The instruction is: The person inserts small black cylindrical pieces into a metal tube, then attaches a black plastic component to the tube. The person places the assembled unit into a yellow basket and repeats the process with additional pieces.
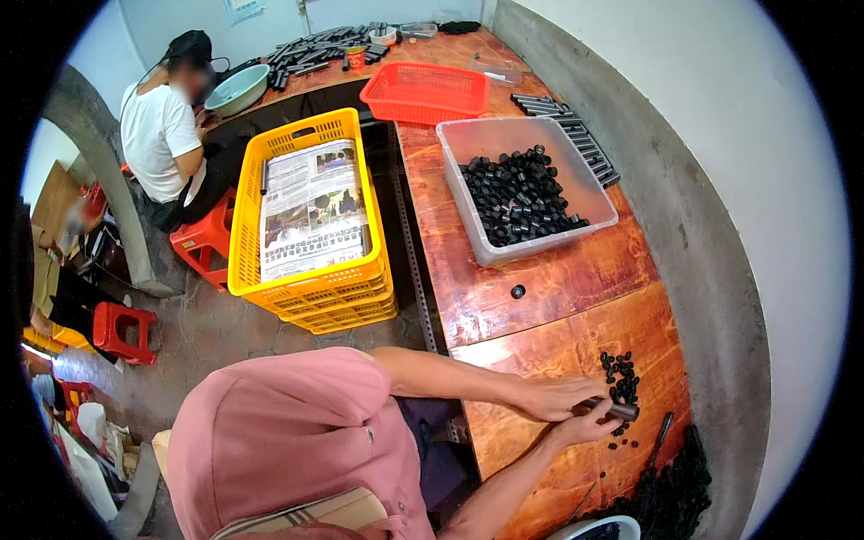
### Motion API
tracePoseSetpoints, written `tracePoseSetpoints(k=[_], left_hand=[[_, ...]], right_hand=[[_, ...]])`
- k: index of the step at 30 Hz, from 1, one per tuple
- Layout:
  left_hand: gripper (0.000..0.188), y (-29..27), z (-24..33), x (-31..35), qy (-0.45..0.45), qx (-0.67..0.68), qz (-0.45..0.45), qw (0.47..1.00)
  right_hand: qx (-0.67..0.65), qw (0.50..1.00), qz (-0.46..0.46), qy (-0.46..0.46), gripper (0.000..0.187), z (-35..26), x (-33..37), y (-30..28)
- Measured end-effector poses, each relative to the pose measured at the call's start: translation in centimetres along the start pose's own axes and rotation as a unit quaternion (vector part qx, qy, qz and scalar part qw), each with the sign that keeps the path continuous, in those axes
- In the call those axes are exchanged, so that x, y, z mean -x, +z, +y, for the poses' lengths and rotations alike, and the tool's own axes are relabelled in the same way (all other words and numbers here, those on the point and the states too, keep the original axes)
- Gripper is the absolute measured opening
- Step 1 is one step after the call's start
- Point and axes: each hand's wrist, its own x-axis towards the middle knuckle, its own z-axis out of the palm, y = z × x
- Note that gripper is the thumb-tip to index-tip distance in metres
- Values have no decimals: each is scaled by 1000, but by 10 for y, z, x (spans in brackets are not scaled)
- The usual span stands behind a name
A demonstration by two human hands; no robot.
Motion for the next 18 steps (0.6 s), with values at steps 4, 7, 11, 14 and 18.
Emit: tracePoseSetpoints(k=[4,7,11,14,18], left_hand=[[41,-31,9,35,-71,-151,41,985],[34,-71,2,54,-80,-250,69,962],[21,-131,-11,77,-98,-323,110,935],[21,-154,-1,79,-120,-331,121,928],[24,-153,15,69,-224,-314,158,909]], right_hand=[[-94,993,4,71,53,-8,2,-2],[-113,991,-49,53,46,33,-15,-13],[-279,934,-131,177,23,17,-6,4],[-323,904,-157,232,18,9,-3,5],[-218,938,-176,205,25,2,2,8]])
